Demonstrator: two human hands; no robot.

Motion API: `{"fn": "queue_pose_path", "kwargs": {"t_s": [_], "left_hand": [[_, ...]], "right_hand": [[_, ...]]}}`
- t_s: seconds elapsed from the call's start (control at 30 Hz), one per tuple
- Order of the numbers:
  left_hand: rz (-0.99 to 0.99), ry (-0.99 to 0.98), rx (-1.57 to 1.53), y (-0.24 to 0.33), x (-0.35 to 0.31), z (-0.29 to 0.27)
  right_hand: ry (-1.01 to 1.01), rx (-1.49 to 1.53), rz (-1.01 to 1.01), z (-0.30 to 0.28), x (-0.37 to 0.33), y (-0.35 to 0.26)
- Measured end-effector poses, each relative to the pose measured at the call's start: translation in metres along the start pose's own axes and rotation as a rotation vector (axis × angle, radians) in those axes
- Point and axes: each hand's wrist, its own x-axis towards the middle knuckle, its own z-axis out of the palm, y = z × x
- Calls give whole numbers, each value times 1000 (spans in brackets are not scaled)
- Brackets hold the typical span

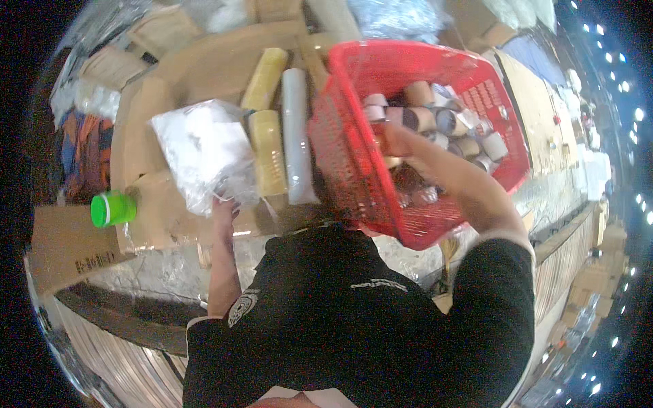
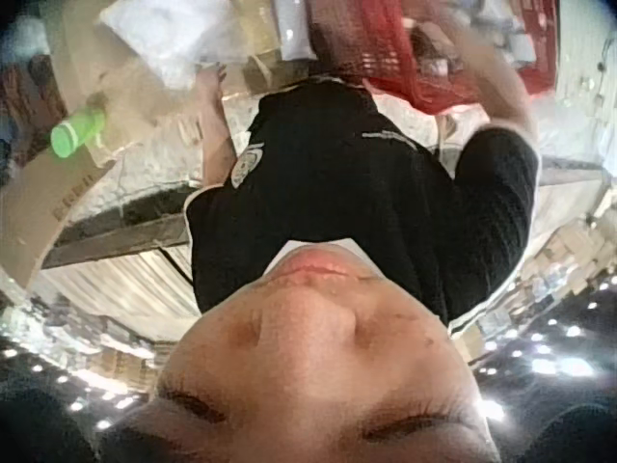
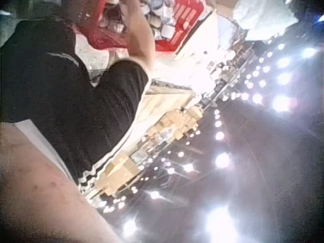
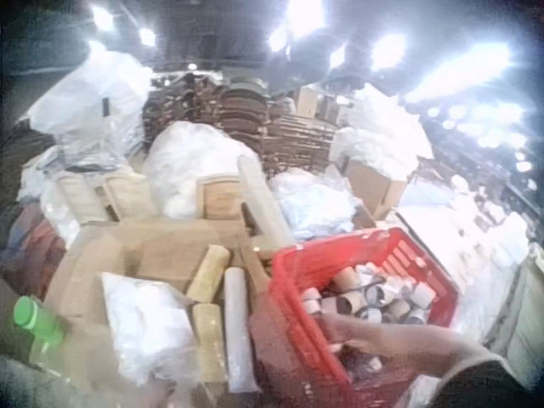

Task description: The person sorts through a pile of cardboard, plastic bags, and tape rolls on a workbench, placing selected items into a red basket. They repeatedly pick up and move items, occasionally adjusting the basket's position.

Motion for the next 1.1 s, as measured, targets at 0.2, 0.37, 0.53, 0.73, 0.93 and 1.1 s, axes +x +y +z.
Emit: {"fn": "queue_pose_path", "kwargs": {"t_s": [0.2, 0.37, 0.53, 0.73, 0.93, 1.1], "left_hand": [[185, 238, -400, 32, -2, -7], [326, 550, -155, 96, -28, -33], [545, 605, -193, 186, -75, -78], [640, 685, -226, 230, -146, -138], [792, 631, -92, 205, -157, -144], [712, 635, -19, 199, -142, -138]], "right_hand": [[648, -137, 121, -99, -118, -171], [801, -168, -149, -99, -84, -302], [709, -399, -274, -42, 91, -340], [424, 138, -100, 74, 253, -290], [504, -158, -302, 232, 319, -241], [372, -292, -438, 242, 318, -259]]}}
